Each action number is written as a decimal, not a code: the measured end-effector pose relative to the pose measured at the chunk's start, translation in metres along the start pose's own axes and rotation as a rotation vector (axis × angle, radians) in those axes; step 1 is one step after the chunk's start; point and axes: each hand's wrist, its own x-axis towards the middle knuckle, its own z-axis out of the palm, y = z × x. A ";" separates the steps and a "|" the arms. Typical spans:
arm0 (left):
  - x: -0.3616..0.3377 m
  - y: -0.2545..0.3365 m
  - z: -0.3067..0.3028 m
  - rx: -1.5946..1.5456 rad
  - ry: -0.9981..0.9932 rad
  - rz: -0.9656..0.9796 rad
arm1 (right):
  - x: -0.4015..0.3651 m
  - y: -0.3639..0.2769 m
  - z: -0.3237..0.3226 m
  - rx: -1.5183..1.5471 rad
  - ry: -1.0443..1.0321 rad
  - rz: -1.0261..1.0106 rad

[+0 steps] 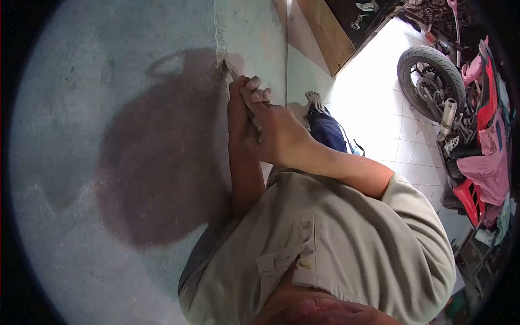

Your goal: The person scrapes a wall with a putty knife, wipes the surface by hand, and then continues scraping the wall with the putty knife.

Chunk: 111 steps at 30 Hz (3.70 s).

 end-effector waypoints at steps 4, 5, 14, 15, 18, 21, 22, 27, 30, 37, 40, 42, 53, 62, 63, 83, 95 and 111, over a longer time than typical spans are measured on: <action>-0.020 -0.015 0.022 0.113 -0.034 0.158 | 0.005 -0.010 -0.019 0.005 -0.051 -0.014; -0.009 -0.013 0.014 0.044 0.033 0.159 | 0.006 -0.013 -0.021 -0.001 -0.104 0.032; -0.025 -0.022 0.058 0.210 0.287 0.166 | 0.012 -0.006 -0.030 0.029 -0.181 0.095; -0.025 -0.024 0.057 0.205 0.273 0.182 | 0.009 -0.010 -0.033 0.017 -0.183 0.077; -0.024 -0.023 0.050 0.230 0.249 0.183 | 0.011 -0.004 -0.031 0.032 -0.128 -0.024; -0.021 -0.024 0.062 0.247 0.415 0.201 | 0.013 -0.007 -0.034 0.108 -0.160 0.074; -0.025 -0.026 0.054 0.253 0.276 0.232 | 0.008 -0.011 -0.036 0.022 -0.042 -0.144; -0.024 -0.028 0.053 0.206 0.291 0.200 | 0.017 -0.007 -0.039 0.109 -0.175 0.079; -0.020 -0.024 0.054 0.231 0.288 0.262 | 0.012 -0.006 -0.037 0.123 -0.171 0.037; -0.009 -0.024 0.054 0.255 0.234 0.253 | 0.012 -0.002 -0.037 0.060 -0.093 -0.017; -0.014 -0.029 0.044 0.230 0.163 0.284 | 0.019 -0.006 -0.040 0.140 -0.125 0.117; -0.019 -0.023 0.040 0.190 0.050 0.194 | 0.009 -0.003 -0.031 0.094 0.027 -0.115; -0.022 -0.023 0.064 0.178 0.188 0.135 | 0.013 -0.008 -0.037 0.049 0.002 -0.116; -0.010 -0.025 0.055 0.170 0.262 0.242 | 0.023 -0.007 -0.046 -0.065 -0.146 -0.045; -0.014 -0.026 0.052 0.164 0.272 0.238 | 0.019 -0.010 -0.047 -0.062 -0.154 -0.036; -0.009 -0.023 0.069 0.147 0.212 0.212 | 0.022 -0.011 -0.055 0.009 -0.137 0.034; 0.015 -0.013 0.061 0.298 0.265 0.315 | 0.026 -0.008 -0.047 0.069 -0.133 0.101; 0.008 -0.023 0.063 0.326 0.198 0.189 | 0.032 0.002 -0.062 0.058 -0.122 -0.010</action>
